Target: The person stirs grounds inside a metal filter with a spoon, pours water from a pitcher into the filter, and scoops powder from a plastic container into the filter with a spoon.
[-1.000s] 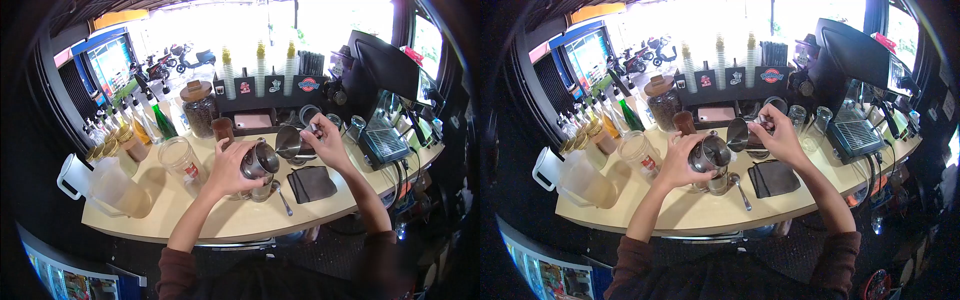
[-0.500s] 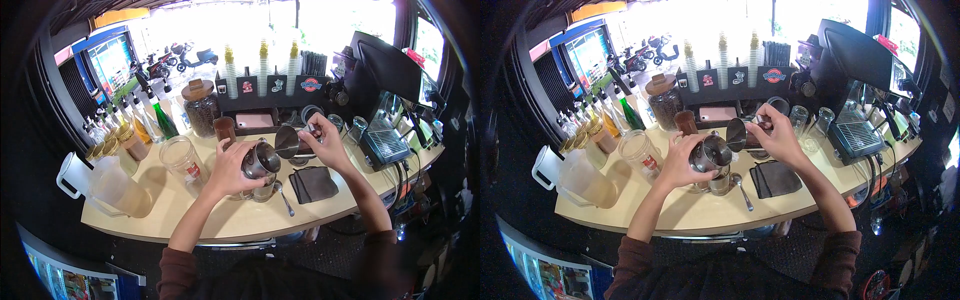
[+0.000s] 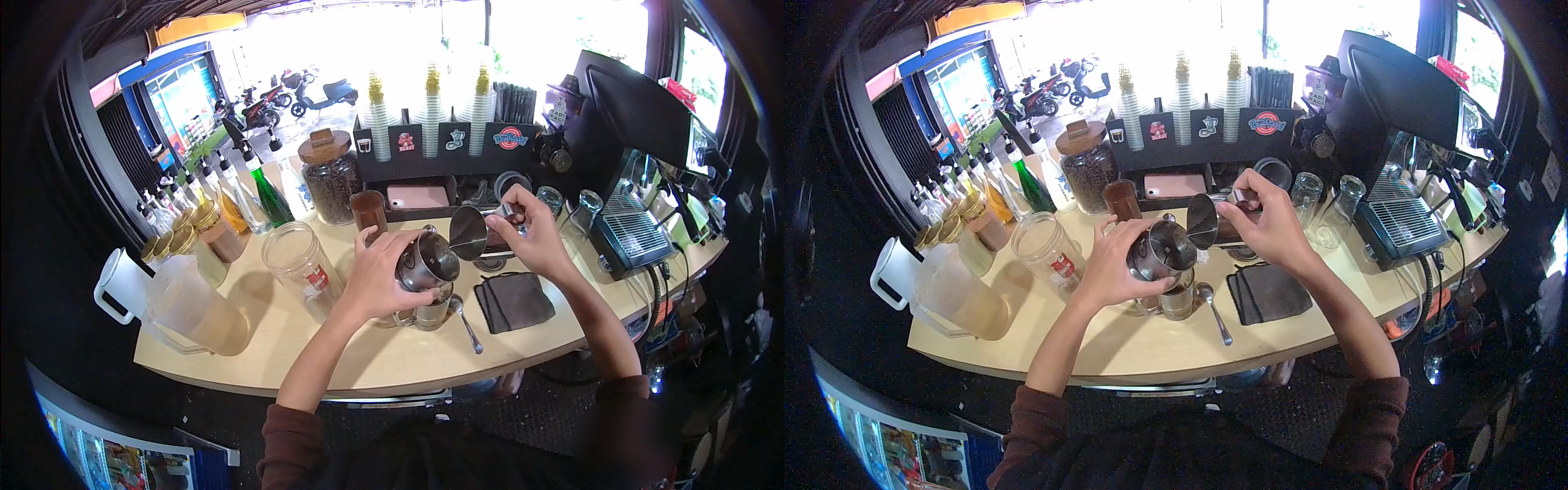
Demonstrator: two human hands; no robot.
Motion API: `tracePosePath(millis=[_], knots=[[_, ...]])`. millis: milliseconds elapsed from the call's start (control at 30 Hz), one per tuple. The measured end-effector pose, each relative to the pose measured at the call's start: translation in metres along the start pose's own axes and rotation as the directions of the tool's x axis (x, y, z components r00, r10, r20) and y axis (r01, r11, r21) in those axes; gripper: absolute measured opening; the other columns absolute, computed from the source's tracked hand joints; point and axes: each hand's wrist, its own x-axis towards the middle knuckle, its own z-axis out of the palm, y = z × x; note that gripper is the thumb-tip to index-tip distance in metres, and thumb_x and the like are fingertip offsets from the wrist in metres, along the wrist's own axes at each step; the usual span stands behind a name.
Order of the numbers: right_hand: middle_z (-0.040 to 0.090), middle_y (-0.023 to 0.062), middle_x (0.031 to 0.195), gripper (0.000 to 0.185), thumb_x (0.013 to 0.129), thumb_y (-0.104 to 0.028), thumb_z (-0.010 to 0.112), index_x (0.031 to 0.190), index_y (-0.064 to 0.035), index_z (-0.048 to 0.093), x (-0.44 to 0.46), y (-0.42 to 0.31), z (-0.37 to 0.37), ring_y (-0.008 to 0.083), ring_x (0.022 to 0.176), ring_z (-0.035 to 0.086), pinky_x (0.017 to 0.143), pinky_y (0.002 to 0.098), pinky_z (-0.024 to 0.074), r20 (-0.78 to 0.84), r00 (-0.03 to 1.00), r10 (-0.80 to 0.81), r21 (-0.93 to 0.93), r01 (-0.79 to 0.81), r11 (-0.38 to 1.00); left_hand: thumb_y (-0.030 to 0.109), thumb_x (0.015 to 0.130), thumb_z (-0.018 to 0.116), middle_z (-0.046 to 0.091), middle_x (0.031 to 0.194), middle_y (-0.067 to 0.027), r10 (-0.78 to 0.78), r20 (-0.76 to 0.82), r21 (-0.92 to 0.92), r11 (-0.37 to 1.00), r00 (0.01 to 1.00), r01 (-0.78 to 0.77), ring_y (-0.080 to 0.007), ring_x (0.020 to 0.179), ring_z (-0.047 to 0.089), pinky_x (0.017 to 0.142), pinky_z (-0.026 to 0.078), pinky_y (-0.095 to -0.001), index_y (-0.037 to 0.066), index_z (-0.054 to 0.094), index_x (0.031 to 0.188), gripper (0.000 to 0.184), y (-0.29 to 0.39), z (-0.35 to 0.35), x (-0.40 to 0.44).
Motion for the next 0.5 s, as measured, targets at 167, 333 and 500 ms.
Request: tracePosePath(millis=[167,333,500], knots=[[0.038,-0.0009,0.066,0.024,0.085,-0.006,0.067,0.083,-0.0022,0.044,0.001,0.002,0.001,0.0065,0.063,0.034,0.057,0.0233,0.0335,-0.016,0.996,-0.087,-0.037,0.086,0.996,0.045,0.056,0.081,0.062,0.116,-0.0108,-0.001,0.005,0.007,1.000,1.000,0.001,-0.0267,0.111,0.058,0.108,0.024,-0.0503,0.009,0.055,0.124,0.081,0.000,0.000,0.000],[0.037,-0.0003,0.066,0.024,0.084,-0.007,0.067,0.082,-0.0018,0.044,0.004,0.000,0.001,0.0066,0.063,0.034,0.056,0.0239,0.0344,-0.013,0.994,-0.110,-0.100,0.108,0.989,0.046,0.056,0.081,0.062,0.115,-0.0108,0.001,-0.010,0.001,1.000,1.000,-0.001,-0.0266,0.109,0.059,0.109,0.025,-0.0496,0.009,0.054,0.124,0.081,0.000,0.001,0.000],[0.036,-0.0002,0.066,0.025,0.084,-0.007,0.068,0.082,-0.0017,0.043,0.008,-0.013,0.004,0.0066,0.063,0.033,0.056,0.0243,0.0347,-0.012,0.994,-0.110,-0.106,0.109,0.988,0.046,0.056,0.081,0.063,0.113,-0.0106,-0.037,-0.003,-0.045,0.998,0.999,0.036,-0.0263,0.107,0.060,0.110,0.024,-0.0497,0.009,0.054,0.124,0.082,0.002,0.003,-0.003]])
